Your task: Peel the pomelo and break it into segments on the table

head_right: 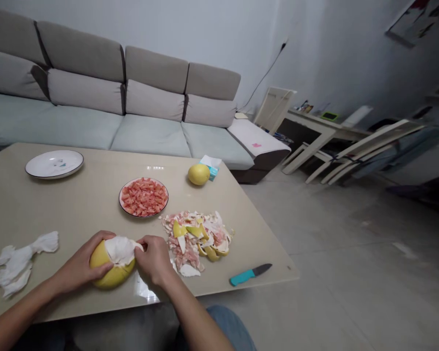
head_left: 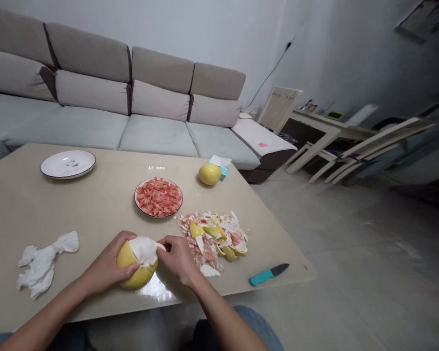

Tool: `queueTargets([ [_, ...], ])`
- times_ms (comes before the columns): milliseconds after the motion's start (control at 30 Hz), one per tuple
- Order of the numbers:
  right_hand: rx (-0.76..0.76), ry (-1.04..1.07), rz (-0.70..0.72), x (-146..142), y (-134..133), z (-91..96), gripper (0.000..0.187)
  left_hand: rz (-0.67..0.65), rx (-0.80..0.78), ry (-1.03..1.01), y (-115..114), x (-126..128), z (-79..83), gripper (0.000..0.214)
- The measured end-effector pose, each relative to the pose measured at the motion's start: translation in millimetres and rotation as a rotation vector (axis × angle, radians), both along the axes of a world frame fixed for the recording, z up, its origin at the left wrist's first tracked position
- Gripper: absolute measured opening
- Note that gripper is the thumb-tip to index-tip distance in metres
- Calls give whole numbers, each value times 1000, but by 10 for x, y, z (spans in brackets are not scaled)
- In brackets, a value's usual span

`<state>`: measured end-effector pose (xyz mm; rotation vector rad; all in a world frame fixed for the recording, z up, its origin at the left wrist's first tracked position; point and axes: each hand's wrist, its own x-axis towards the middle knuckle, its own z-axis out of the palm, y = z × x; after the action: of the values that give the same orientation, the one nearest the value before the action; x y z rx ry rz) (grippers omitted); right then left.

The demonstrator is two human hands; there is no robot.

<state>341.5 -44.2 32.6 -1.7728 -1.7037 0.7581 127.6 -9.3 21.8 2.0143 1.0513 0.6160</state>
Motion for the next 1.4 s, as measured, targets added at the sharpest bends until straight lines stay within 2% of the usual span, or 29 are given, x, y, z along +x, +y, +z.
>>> queueTargets([
  [200, -5, 28, 18, -2, -15, -38, 27, -31, 72, 25, 29, -19, -63, 48],
  [533, -28, 3, 18, -34, 63, -64, 28, -148, 78, -15, 121, -118, -108, 52],
  [667, -68, -37, 4, -35, 71, -43, 20, -190, 78, -44, 118, -138, -106, 54],
  [867, -25, -118, -12, -108, -31, 30, 20, -251, 0, 32, 118, -217, 27, 60],
  [967, 16, -151, 7, -209, -107, 96, 19, -142, 40, 115, 48, -226, 116, 64],
  [1033, 30, -215, 50, -263, -143, 139, 20, -77, 46, 149, -19, -204, 167, 59],
  [1167, 32, -349, 191, -282, -123, 176, 21, -141, 47, 155, -92, -151, 249, 47],
  [1267, 5, -302, 205, -240, -41, 156, 20, -156, 41, 145, -74, -143, 283, 47],
  [1400, -19, -151, 136, -174, 25, 140, 19, -210, 18, 139, -33, -175, 268, 48],
])
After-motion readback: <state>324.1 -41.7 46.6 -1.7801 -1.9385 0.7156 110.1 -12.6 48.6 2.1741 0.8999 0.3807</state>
